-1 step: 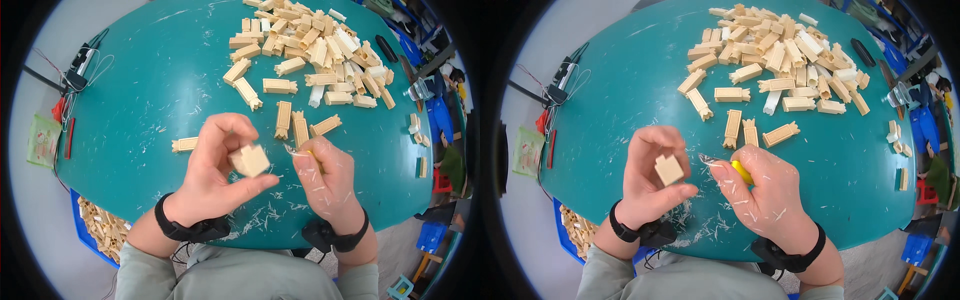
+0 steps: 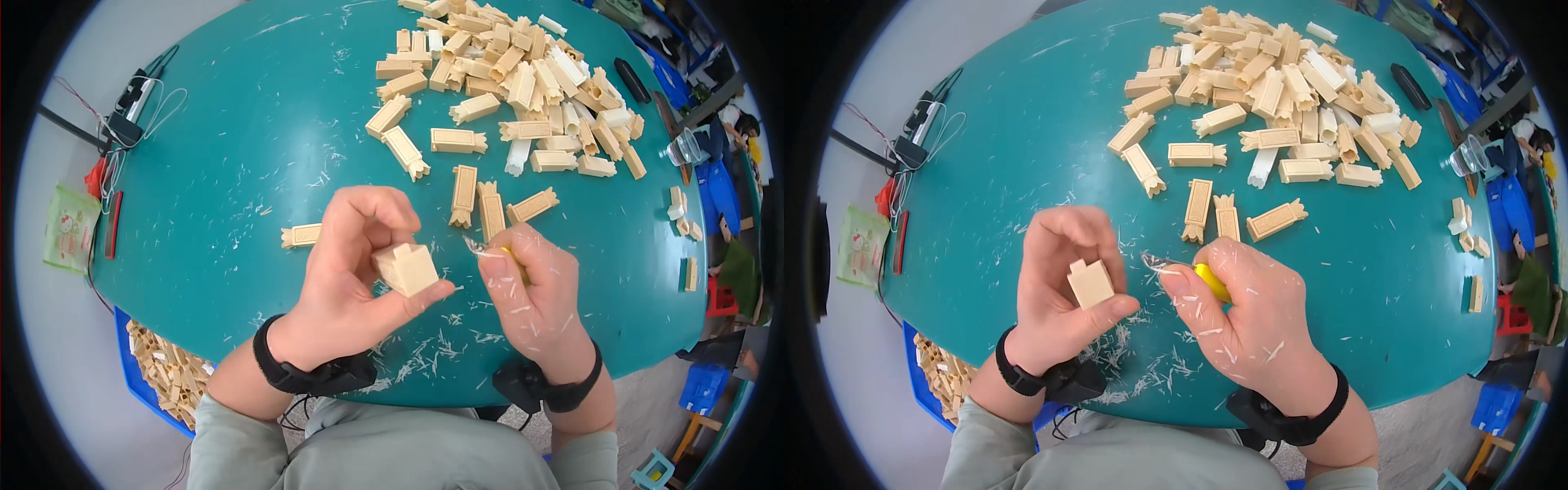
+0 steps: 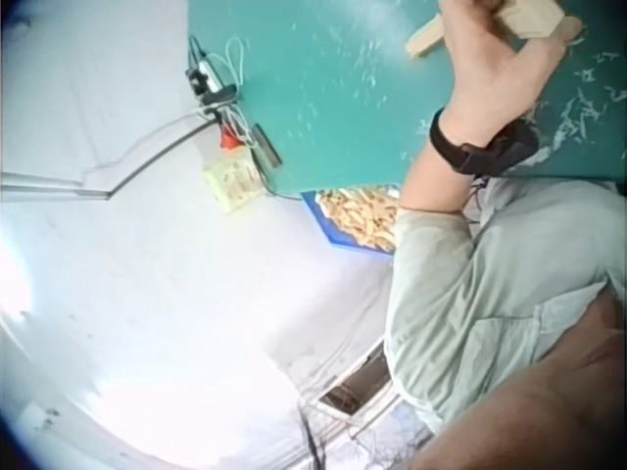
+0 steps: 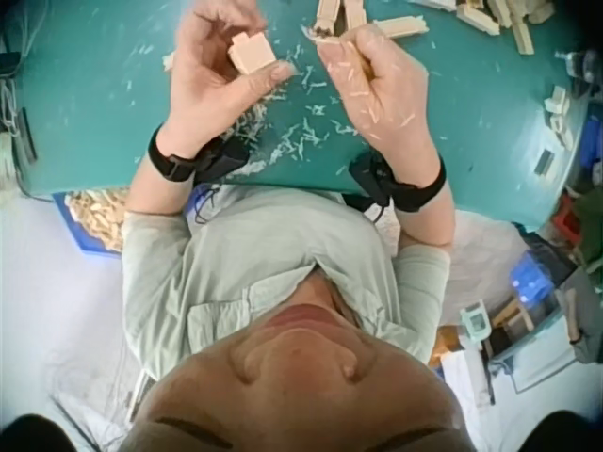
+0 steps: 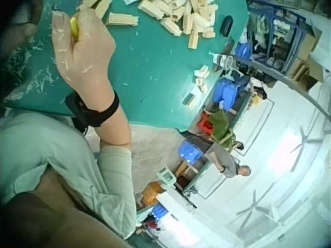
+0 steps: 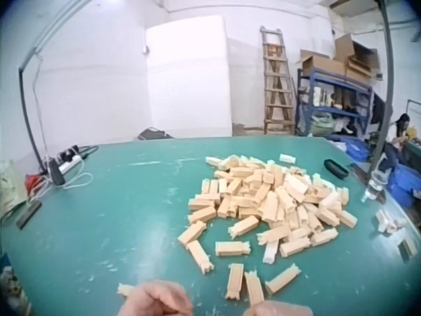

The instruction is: The person carves small rectangular wooden blocks using a yellow utility knife, removing shavings and shaping the edges. They repeatedly pick up blocks, carve them, and place them into a blue bin. The workspace is a green table with many similar blocks and wood shavings.

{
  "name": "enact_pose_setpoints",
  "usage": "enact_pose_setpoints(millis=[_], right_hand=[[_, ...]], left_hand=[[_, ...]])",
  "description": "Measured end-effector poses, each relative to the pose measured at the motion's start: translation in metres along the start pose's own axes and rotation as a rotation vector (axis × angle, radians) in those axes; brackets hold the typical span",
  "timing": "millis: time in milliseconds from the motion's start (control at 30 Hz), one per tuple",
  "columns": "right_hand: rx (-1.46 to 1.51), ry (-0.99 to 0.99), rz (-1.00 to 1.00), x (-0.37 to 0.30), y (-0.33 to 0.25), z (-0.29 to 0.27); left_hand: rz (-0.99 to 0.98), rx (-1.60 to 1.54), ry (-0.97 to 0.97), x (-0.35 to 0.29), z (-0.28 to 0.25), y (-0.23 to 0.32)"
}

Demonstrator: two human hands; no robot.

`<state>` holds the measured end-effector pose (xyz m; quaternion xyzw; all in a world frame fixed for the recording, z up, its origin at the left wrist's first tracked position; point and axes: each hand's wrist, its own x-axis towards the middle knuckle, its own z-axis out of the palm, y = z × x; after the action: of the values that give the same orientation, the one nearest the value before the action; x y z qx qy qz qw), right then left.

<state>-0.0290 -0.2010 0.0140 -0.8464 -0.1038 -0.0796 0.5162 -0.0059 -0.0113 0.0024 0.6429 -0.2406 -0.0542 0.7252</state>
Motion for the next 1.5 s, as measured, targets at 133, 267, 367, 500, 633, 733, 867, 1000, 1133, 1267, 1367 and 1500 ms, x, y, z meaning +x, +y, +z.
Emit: enact_pose_setpoints(millis=[133,267,367,500,633,733,867,1000,1133,1267,1367,1500], right_hand=[[0.004,-0.020,-0.078,-0.003,-0.001,0.001],[-0.021,-0.013,-0.208,-0.003,-0.002,-0.002],[-0.007,-0.003,-0.246,-0.002,0.000,-0.002],[-0.027,-0.014,-0.277,-0.003,0.001,-0.002],[-0.039,-0.024,-0.284,-0.002,0.004,0.000],[-0.053,-0.035,-0.297,-0.001,0.005,0.000],[-0.105,-0.045,-0.332,0.001,0.007,-0.003],[-0.153,0.026,-0.362,0.004,0.012,-0.005],[-0.149,0.097,-0.191,0.006,0.011,-0.005],[-0.024,0.069,-0.091,0.002,0.003,-0.007],[0.060,0.049,-0.037,-0.001,-0.003,-0.007],[0.053,0.030,-0.027,-0.004,-0.003,-0.001]], left_hand=[[0.078,0.033,-0.034,0.000,-0.005,-0.005],[0.184,0.325,-0.155,0.008,-0.011,0.001],[0.096,0.153,-0.092,0.004,-0.001,0.003],[0.078,-0.021,-0.076,-0.001,0.002,-0.004],[0.071,-0.016,-0.094,-0.001,0.003,-0.004],[0.043,-0.029,-0.077,-0.002,0.004,-0.003],[0.004,-0.066,-0.101,-0.003,0.003,-0.001],[-0.067,-0.119,-0.119,-0.004,0.004,0.003],[-0.027,-0.179,-0.219,-0.005,0.003,0.005],[-0.129,-0.286,-0.123,-0.001,0.006,0.012],[-0.119,-0.181,-0.062,0.001,0.003,0.010],[0.079,-0.007,-0.002,-0.002,0.005,-0.002]])
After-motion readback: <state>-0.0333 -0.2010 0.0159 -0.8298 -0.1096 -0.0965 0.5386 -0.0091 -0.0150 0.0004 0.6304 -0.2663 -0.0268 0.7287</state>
